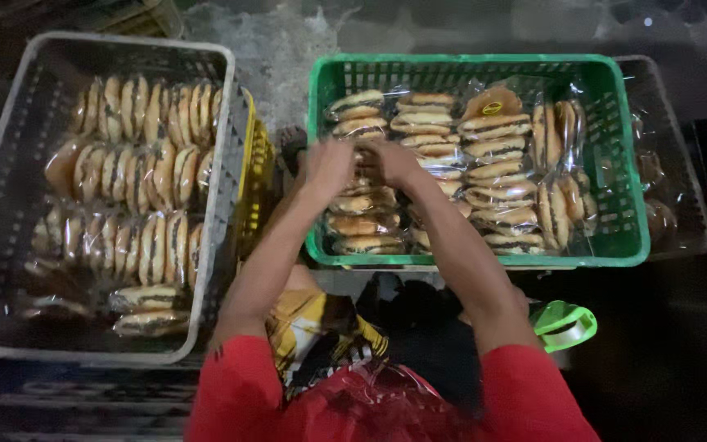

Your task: The person, sitting on the floor, takes individual plastic-wrapped sandwiches from a crate and places them into another green crate, using a tape dispenser to seal the bags before putting them in the crate.

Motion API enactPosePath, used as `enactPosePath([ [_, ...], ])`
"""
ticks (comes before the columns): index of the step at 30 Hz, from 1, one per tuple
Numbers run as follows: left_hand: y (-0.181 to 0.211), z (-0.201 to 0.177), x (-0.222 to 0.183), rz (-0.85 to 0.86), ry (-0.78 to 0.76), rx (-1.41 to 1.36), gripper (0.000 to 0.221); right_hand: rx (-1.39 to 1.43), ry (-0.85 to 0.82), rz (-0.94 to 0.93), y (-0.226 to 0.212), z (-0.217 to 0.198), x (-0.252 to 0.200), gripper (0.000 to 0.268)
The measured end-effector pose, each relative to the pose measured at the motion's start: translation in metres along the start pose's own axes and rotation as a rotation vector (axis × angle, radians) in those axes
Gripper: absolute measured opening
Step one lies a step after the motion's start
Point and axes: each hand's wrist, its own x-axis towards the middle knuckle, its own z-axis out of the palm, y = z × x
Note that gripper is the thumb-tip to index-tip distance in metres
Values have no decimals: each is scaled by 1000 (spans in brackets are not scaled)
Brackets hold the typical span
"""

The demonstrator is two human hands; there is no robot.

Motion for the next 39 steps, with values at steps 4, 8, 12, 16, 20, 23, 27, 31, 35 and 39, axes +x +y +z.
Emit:
enactPosePath([
  [4, -12, 7, 57, 23, -29, 252, 16, 124, -18, 22, 19, 25, 6, 56],
  [8, -10, -19, 65, 29, 197, -452, 19, 177, 153, 1, 39, 50, 23, 49],
  [12, 32, -53, -14, -257, 346, -1259, 32, 939, 409, 361, 27, 20, 10, 67],
  [16, 87, -79, -92, 210, 503, -1644, 49, 1295, 626, 92, -18, 11, -49, 67],
  [20, 119, -73, -133, -304, 183, -1644, 79, 1277, 711, -14, -40, 39, -149, 48],
  [23, 140, -44, -144, -161, 108, -1535, 79, 921, 871, 184, -30, 62, -195, 31],
  [27, 150, -33, -153, 79, -167, -2277, 81, 915, 834, 365, -8, 85, -238, 30],
  [31, 162, -15, -177, 31, -227, -1748, 68, 740, 767, 464, -12, 83, -268, 31],
  [35, 179, 7, -179, -278, -69, -1743, 48, 967, 805, 405, -26, 99, -277, 24],
  [39, 166, -6, -181, 111, -7, -1665, 38, 1333, 636, 302, -20, 109, -275, 22],
])
